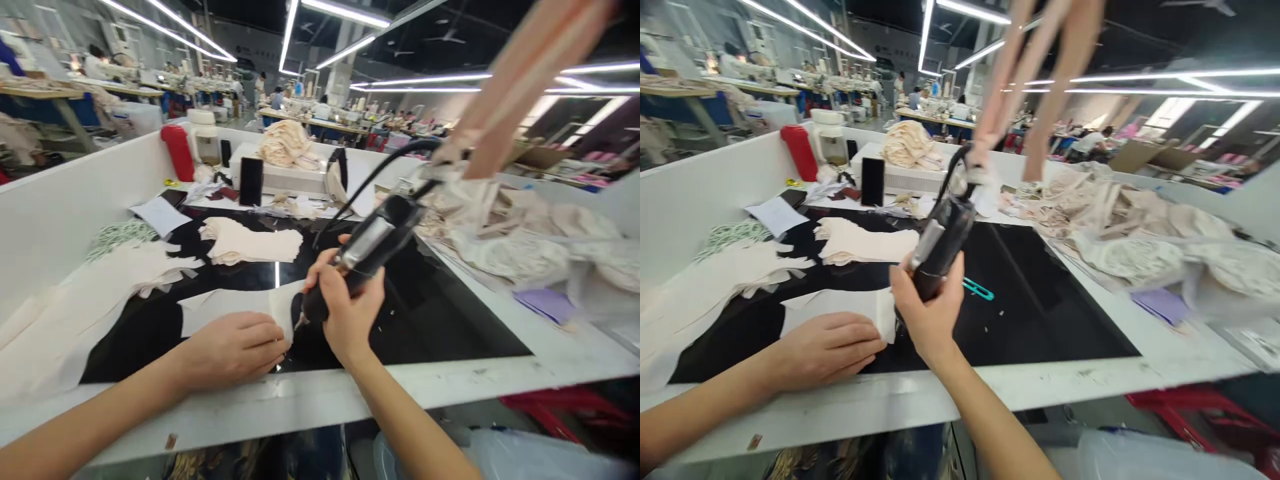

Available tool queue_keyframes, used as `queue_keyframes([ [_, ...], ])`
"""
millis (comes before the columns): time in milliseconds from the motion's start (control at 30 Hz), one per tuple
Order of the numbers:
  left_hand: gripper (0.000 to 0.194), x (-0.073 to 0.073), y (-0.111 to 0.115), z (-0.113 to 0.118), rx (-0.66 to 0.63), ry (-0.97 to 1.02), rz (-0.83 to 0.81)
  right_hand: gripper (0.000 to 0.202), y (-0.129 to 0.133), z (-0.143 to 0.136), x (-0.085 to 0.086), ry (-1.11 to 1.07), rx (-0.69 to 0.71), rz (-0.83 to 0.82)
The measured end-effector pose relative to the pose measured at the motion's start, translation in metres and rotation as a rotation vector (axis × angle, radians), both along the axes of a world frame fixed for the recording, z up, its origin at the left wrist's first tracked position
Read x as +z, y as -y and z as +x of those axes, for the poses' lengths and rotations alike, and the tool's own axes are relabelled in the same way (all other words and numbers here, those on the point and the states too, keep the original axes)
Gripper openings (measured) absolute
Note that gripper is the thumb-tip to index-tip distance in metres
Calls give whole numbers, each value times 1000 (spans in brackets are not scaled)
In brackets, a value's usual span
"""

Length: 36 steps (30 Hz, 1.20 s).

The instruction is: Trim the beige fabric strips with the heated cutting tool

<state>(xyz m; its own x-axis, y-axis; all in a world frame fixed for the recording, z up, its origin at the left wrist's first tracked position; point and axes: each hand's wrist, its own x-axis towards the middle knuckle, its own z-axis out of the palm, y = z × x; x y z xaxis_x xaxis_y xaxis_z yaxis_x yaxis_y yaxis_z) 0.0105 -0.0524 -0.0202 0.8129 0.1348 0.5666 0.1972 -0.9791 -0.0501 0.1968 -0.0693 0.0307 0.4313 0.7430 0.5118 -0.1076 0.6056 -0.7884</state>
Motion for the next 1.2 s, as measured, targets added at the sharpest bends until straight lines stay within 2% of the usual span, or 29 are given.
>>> queue_keyframes([
  [67,25,9,12,5,-125,53,43,36,-8,0,1,53,-42,15],
  [200,27,27,43,27,-238,23,-16,35,-22,0,4,147,-152,66],
  [300,27,34,58,49,-200,23,-45,38,-31,1,4,175,-246,82],
  [433,24,38,63,81,-80,97,14,39,-45,2,1,223,-325,103],
  [600,24,33,67,121,135,93,205,46,-56,3,-2,225,-380,71],
  [700,15,28,74,138,262,101,195,44,-57,2,-4,219,-386,78],
  [767,10,24,81,145,297,107,170,41,-56,1,-5,211,-393,84],
  [933,10,10,91,153,237,207,54,39,-54,-2,-7,178,-361,37],
  [1067,17,4,89,149,96,239,40,42,-53,-3,-7,147,-324,-14],
  [1133,17,4,86,146,104,221,80,42,-53,-4,-4,149,-313,-21],
  [1200,11,4,84,145,176,211,95,41,-54,-5,-2,148,-310,-12],
])
